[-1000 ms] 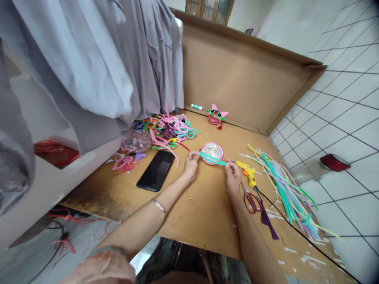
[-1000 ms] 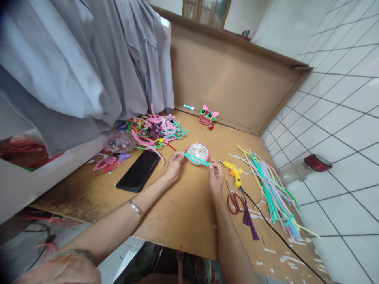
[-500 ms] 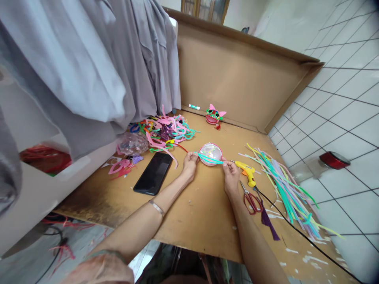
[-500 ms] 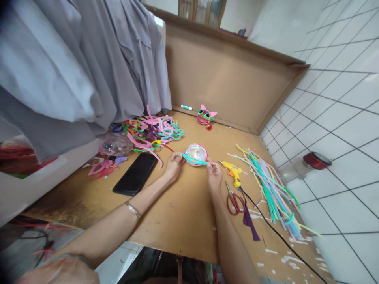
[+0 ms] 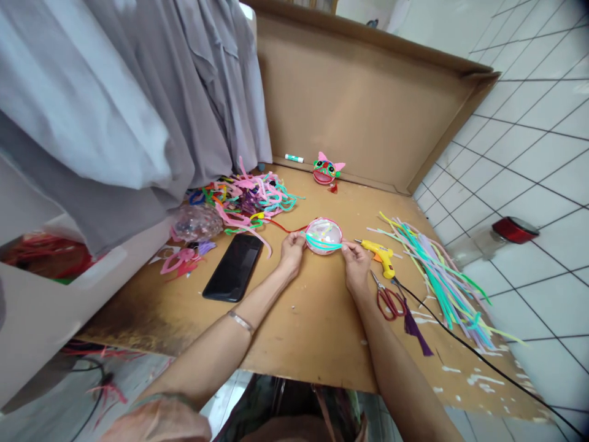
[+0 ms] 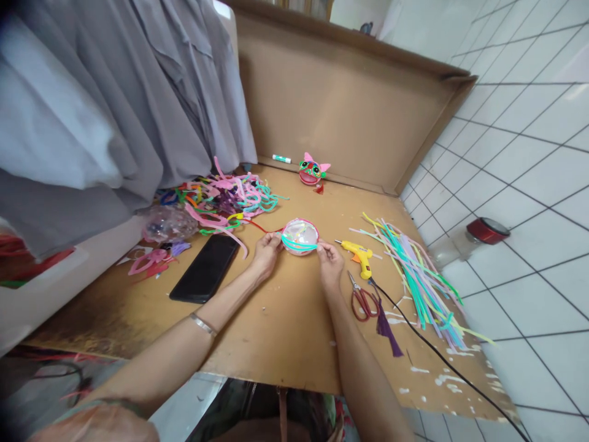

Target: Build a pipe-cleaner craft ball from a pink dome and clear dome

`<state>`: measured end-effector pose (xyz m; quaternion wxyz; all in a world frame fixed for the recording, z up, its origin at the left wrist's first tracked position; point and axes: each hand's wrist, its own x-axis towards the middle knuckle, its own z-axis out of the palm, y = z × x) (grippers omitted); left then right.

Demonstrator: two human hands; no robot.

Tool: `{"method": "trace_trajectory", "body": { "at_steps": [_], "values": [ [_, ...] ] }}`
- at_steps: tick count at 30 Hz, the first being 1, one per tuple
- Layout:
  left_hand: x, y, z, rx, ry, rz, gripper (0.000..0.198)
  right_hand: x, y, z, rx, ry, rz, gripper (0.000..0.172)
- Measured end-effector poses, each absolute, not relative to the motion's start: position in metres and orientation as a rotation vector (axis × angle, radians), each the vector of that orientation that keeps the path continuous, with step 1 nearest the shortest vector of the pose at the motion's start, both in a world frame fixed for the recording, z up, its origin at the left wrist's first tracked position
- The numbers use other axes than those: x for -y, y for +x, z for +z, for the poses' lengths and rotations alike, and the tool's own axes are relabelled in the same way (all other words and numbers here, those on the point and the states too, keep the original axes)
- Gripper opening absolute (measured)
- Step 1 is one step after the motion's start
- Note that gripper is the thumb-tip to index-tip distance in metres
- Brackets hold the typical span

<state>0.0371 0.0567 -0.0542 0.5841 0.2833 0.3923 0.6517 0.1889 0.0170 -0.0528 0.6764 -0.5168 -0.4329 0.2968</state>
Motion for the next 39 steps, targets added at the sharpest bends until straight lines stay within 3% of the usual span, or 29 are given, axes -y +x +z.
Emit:
{"method": "trace_trajectory", "body": {
  "at_steps": [24,39],
  "values": [
    [-0.049,0.024,-0.046,-0.813,0.61,1.352,0.025,-0.006,0.2,-0.048,1.056,-1.164,0.771,0.02],
    [-0.047,0.028,-0.05,-0.916,0.836,1.418,0.034,0.0,0.203,-0.046,1.339,-1.243,0.563,0.021]
  ]
}}
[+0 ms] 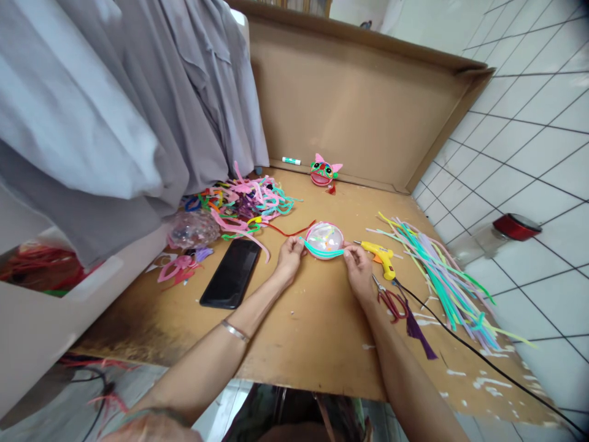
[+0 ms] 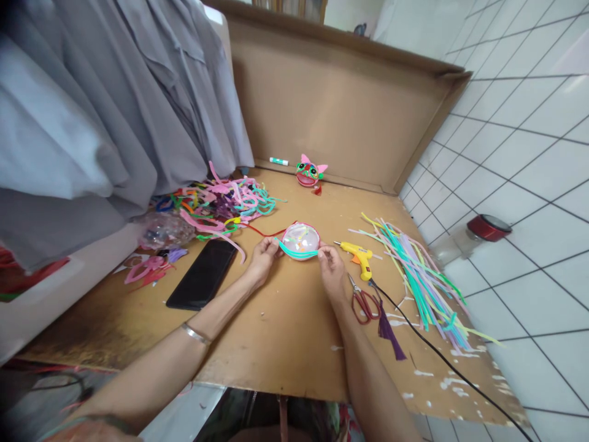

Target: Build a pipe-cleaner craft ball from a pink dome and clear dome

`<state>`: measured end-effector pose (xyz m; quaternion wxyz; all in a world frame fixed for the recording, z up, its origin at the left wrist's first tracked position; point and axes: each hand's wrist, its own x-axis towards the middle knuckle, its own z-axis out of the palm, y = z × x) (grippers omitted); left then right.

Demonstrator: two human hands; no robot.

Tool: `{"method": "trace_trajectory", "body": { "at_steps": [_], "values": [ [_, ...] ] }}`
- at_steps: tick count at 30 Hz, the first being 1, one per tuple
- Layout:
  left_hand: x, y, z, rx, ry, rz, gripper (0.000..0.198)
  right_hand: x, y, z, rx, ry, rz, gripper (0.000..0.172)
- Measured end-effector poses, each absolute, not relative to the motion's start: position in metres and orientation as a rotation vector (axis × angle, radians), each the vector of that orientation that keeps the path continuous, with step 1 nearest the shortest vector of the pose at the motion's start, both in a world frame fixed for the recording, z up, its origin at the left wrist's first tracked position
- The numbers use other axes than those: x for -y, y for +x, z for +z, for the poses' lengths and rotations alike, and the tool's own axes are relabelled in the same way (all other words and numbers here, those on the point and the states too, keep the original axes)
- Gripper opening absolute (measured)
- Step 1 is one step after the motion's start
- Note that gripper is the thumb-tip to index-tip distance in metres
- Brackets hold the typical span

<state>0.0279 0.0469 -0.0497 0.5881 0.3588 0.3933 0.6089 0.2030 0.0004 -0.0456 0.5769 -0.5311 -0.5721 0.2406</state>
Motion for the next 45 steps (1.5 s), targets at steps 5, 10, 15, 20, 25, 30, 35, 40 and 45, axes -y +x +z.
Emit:
{"method": "trace_trajectory", "body": {
  "at_steps": [5,10,15,20,25,30,35,40,45],
  "values": [
    [-0.048,0.029,-0.055,-0.946,0.908,1.437,0.033,0.002,0.202,-0.045,1.404,-1.278,0.505,0.018],
    [-0.049,0.028,-0.058,-0.978,0.915,1.452,0.031,0.006,0.197,-0.039,1.537,-1.253,0.438,0.019],
    [-0.049,0.028,-0.054,-0.951,0.793,1.449,0.032,0.009,0.193,-0.034,1.565,-1.219,0.447,0.022],
    [-0.049,0.023,-0.048,-0.874,0.692,1.384,0.033,0.009,0.198,-0.035,1.693,-1.208,0.418,0.017],
    [-0.048,0.019,-0.043,-0.827,0.63,1.361,0.032,0.008,0.201,-0.037,1.818,-1.219,0.372,0.011],
    [-0.047,0.019,-0.042,-0.828,0.623,1.335,0.03,0.006,0.2,-0.041,1.794,-1.171,0.318,0.01],
    [-0.049,0.02,-0.046,-0.83,0.673,1.36,0.03,0.006,0.201,-0.04,1.755,-1.176,0.331,0.013],
    [-0.054,0.021,-0.046,-0.839,0.742,1.497,0.026,0.002,0.2,-0.038,1.578,-1.195,0.382,0.014],
    [-0.057,0.022,-0.044,-0.72,0.758,1.477,0.034,-0.009,0.199,-0.028,1.428,-1.154,0.479,0.015]
  ]
}}
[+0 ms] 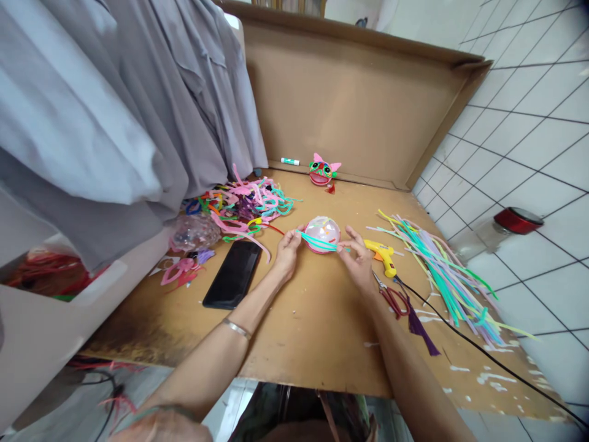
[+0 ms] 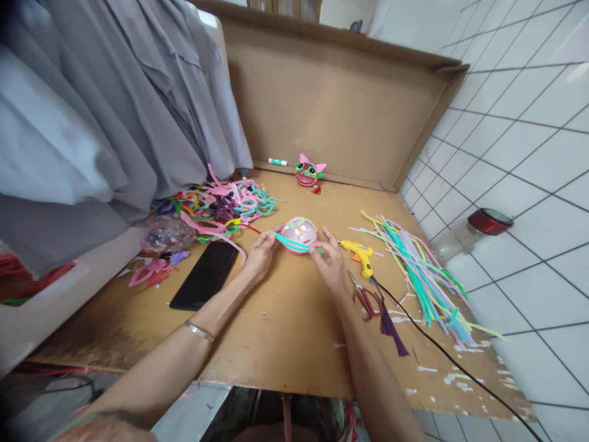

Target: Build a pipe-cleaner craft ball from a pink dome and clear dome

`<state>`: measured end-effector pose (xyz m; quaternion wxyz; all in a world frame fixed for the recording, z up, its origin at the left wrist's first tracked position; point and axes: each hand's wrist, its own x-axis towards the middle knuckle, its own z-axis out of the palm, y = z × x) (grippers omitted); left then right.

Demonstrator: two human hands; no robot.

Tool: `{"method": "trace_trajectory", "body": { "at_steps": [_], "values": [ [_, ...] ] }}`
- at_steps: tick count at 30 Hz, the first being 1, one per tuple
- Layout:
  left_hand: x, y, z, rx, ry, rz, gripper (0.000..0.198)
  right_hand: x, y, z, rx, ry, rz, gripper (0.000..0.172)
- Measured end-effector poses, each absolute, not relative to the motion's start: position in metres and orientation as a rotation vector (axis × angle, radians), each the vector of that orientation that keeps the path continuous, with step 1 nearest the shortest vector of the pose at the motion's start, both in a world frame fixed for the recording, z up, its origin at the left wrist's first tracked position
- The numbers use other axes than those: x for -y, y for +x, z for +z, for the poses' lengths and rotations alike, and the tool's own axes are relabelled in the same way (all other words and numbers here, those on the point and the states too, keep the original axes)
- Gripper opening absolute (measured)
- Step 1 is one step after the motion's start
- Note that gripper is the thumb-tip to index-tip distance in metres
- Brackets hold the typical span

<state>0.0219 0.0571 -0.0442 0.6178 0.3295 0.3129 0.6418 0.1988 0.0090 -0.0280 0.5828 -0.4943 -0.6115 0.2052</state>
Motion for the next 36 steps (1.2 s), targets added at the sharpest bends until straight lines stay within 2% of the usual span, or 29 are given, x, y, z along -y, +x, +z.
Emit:
{"method": "trace_trajectory", "body": {
  "at_steps": [8,19,28,36],
  "values": [
    [-0.052,0.023,-0.038,-0.71,0.708,1.439,0.041,-0.021,0.196,-0.028,1.324,-1.103,0.628,0.014],
    [-0.038,0.031,-0.045,-0.802,0.814,1.563,0.019,0.01,0.194,-0.027,1.436,-1.103,0.473,0.013],
    [-0.038,0.03,-0.047,-0.791,0.841,1.524,0.032,0.013,0.195,-0.027,1.496,-1.155,0.394,0.012],
    [-0.036,0.038,-0.051,-0.712,0.746,1.544,0.035,0.013,0.194,-0.025,1.486,-1.169,0.307,0.007]
  ]
}}
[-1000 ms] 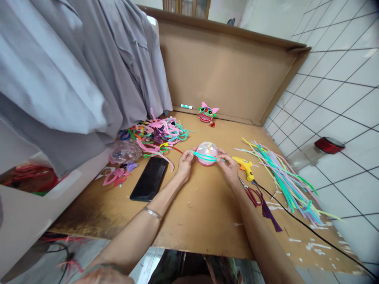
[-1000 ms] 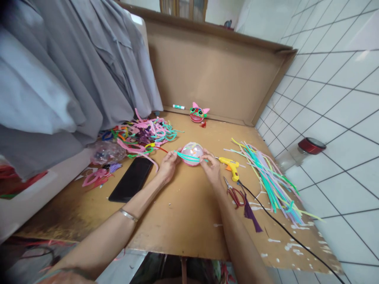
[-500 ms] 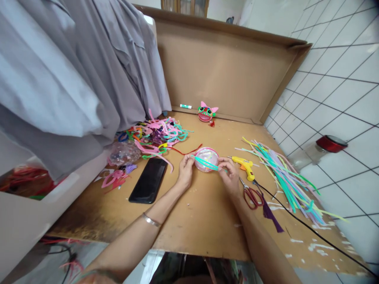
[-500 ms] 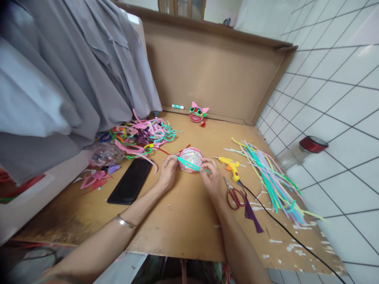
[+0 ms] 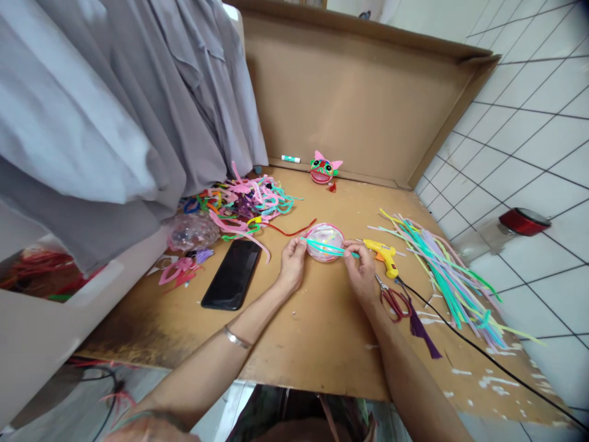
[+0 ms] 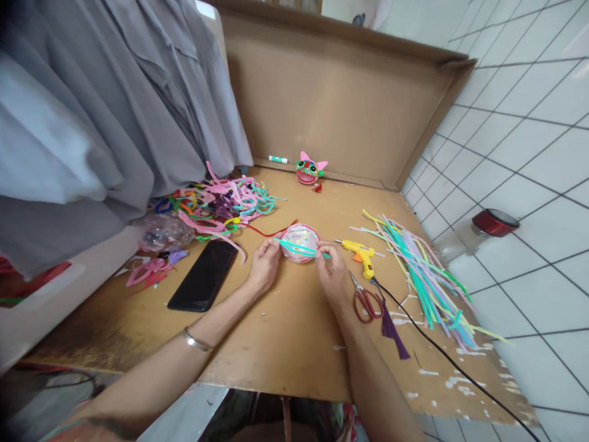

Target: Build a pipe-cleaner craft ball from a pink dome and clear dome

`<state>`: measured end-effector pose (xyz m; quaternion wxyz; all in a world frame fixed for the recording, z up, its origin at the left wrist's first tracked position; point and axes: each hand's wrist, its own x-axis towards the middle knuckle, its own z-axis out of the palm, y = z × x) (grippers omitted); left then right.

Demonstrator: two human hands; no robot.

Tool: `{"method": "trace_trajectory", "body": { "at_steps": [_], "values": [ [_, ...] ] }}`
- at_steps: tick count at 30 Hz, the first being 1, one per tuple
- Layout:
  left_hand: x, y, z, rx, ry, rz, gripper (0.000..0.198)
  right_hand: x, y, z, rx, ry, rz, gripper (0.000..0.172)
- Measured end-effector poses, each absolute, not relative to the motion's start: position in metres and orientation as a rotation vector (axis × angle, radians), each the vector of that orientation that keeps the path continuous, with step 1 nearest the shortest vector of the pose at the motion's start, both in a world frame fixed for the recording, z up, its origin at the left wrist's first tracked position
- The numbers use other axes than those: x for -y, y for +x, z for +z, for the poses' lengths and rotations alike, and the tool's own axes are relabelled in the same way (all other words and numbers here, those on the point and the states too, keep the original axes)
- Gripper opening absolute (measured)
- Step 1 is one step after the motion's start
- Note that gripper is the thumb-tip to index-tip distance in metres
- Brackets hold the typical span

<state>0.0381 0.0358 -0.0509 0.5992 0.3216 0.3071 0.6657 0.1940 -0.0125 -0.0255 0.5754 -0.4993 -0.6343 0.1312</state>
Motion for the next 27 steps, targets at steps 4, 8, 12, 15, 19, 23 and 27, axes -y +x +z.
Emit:
{"method": "trace_trajectory", "body": {
  "at_steps": [4,8,12,15,19,23,27],
  "values": [
    [-0.0367,0.04,-0.0539,-0.693,0.704,1.56,0.036,0.0106,0.1941,-0.0281,1.501,-1.16,0.228,0.007],
    [-0.0381,0.0399,-0.0551,-0.672,0.691,1.548,0.032,0.0091,0.1939,-0.0302,1.547,-1.16,0.159,0.006],
    [-0.0382,0.0387,-0.0542,-0.679,0.698,1.512,0.029,0.0086,0.1948,-0.0318,1.557,-1.179,0.166,0.006],
    [-0.0373,0.038,-0.0537,-0.694,0.688,1.511,0.026,0.0083,0.1959,-0.0324,1.557,-1.187,0.168,0.006],
    [-0.0365,0.039,-0.0554,-0.716,0.688,1.516,0.024,0.0079,0.1964,-0.0327,1.575,-1.177,0.149,0.004],
    [-0.0363,0.0404,-0.0581,-0.789,0.688,1.504,0.023,0.0082,0.1951,-0.0317,1.61,-1.171,0.092,0.005],
    [-0.0368,0.0401,-0.0577,-0.783,0.666,1.488,0.022,0.0089,0.1939,-0.0301,1.647,-1.164,0.056,0.007]
  ]
}}
